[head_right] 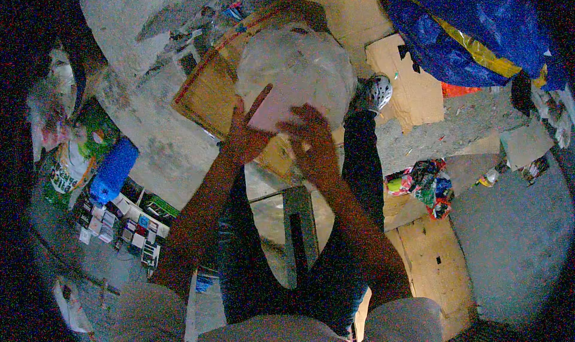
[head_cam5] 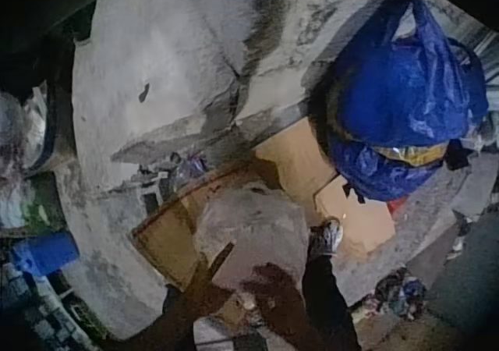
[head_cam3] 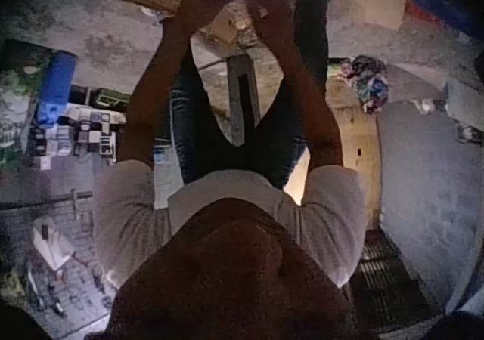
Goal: The person sorts various small items from a clear plastic bag into a larger blue bag. They handle plastic bags, papers, and small packaged goods one by one, transferring them between containers in a cluttered room.
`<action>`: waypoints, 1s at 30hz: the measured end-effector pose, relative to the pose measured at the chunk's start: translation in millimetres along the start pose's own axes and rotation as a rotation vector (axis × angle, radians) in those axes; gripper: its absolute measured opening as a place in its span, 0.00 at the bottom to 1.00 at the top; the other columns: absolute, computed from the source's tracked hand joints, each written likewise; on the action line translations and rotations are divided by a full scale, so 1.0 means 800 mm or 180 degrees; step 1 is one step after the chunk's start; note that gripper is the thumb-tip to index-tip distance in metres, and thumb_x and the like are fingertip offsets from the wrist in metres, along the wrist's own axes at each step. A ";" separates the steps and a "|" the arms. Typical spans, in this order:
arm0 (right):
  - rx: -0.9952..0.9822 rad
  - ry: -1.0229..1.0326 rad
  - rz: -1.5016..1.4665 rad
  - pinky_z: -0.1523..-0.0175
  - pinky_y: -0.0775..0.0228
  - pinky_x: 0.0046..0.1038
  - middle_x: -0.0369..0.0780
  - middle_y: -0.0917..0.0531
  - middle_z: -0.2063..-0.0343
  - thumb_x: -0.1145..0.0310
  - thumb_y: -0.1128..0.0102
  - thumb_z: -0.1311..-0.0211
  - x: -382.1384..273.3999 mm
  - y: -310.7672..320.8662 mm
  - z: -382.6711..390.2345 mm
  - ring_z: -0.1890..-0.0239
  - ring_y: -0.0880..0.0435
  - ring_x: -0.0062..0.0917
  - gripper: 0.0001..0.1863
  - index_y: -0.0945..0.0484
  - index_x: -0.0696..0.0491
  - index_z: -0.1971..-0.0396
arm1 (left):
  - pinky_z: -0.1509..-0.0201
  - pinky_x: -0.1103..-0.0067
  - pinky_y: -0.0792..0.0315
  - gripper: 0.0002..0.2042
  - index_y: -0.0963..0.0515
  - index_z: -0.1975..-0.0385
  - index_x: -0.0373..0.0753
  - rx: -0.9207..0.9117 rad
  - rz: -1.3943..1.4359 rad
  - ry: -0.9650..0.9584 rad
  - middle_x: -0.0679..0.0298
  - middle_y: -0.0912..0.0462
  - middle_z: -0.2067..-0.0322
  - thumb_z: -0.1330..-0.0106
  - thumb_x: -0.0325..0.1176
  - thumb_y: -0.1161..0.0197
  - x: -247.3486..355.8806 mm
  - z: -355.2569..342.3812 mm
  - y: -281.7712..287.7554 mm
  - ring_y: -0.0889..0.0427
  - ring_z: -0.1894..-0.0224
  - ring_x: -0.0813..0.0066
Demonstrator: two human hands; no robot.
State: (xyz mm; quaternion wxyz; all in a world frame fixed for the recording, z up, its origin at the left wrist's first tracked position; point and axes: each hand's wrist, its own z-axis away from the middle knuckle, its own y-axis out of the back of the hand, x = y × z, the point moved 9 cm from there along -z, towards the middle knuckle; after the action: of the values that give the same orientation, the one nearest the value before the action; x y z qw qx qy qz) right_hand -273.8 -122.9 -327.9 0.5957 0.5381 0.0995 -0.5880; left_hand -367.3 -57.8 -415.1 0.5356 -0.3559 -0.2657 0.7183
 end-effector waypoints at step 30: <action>0.3439 0.1384 0.2205 0.49 0.30 0.34 0.44 0.18 0.61 0.77 0.45 0.51 -0.178 0.625 -0.073 0.58 0.20 0.35 0.20 0.20 0.56 0.55 | 0.40 0.69 0.35 0.21 0.31 0.43 0.37 0.1794 -0.4335 -0.2151 0.57 0.28 0.48 0.32 0.41 0.42 0.123 -0.005 -0.017 0.30 0.46 0.65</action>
State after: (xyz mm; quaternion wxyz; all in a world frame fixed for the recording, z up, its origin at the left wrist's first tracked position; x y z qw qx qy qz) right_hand 119.0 -129.9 17.7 0.3636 0.8671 -0.2689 -0.2088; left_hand -372.9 40.4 -429.3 0.8156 0.2685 -0.3806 0.3432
